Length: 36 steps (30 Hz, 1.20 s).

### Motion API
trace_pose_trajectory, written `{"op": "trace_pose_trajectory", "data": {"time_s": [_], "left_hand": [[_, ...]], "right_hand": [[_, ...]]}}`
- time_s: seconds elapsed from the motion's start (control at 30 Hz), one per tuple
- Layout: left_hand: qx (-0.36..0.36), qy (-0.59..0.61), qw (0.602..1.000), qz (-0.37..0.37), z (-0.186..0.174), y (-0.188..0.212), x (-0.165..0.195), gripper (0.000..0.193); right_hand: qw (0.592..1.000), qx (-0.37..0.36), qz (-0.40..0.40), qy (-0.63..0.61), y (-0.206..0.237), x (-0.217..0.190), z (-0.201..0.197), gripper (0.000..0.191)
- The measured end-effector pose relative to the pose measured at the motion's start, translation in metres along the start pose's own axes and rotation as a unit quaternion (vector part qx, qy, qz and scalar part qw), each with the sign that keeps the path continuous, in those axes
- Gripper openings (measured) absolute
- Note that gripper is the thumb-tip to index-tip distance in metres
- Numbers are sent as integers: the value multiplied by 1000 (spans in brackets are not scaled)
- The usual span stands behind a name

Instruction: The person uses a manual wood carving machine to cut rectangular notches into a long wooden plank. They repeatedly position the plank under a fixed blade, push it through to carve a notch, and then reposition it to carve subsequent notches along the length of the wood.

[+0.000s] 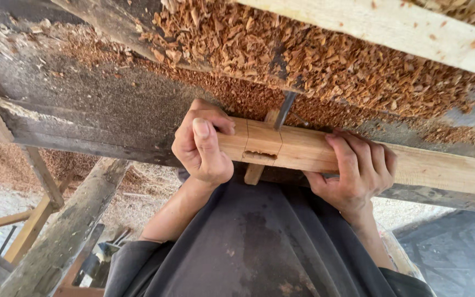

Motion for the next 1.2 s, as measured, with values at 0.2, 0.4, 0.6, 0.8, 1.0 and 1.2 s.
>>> {"op": "trace_pose_trajectory", "data": {"time_s": [0.2, 0.4, 0.6, 0.8, 1.0, 1.2], "left_hand": [[-5, 2, 1000, 12, 2, -3, 0, 39], [8, 17, 1000, 19, 4, -6, -2, 36], [3, 21, 999, 35, 5, -9, -1, 35], [8, 27, 999, 44, 4, -9, 0, 33], [10, 27, 999, 37, 3, -7, -1, 32], [23, 23, 997, 74, 7, -11, -7, 33]], "right_hand": [[1000, 26, -7, 10, -1, 2, 3, 38], [999, 33, -9, 16, -3, 3, 2, 38], [999, 39, -11, 25, -5, 2, 0, 38], [998, 58, -22, 24, -6, 1, 0, 41], [997, 69, -24, 27, -5, 2, 0, 43], [995, 97, -35, 14, -8, 7, 4, 47]]}}
Point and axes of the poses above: each hand's wrist, its own y-axis away from the middle knuckle, its own z-axis out of the palm, x = y × z, the point moved 2 cm from there along -y, towards the middle knuckle, and after that the axes turned 15 degrees about z, right-handed, at the moved point
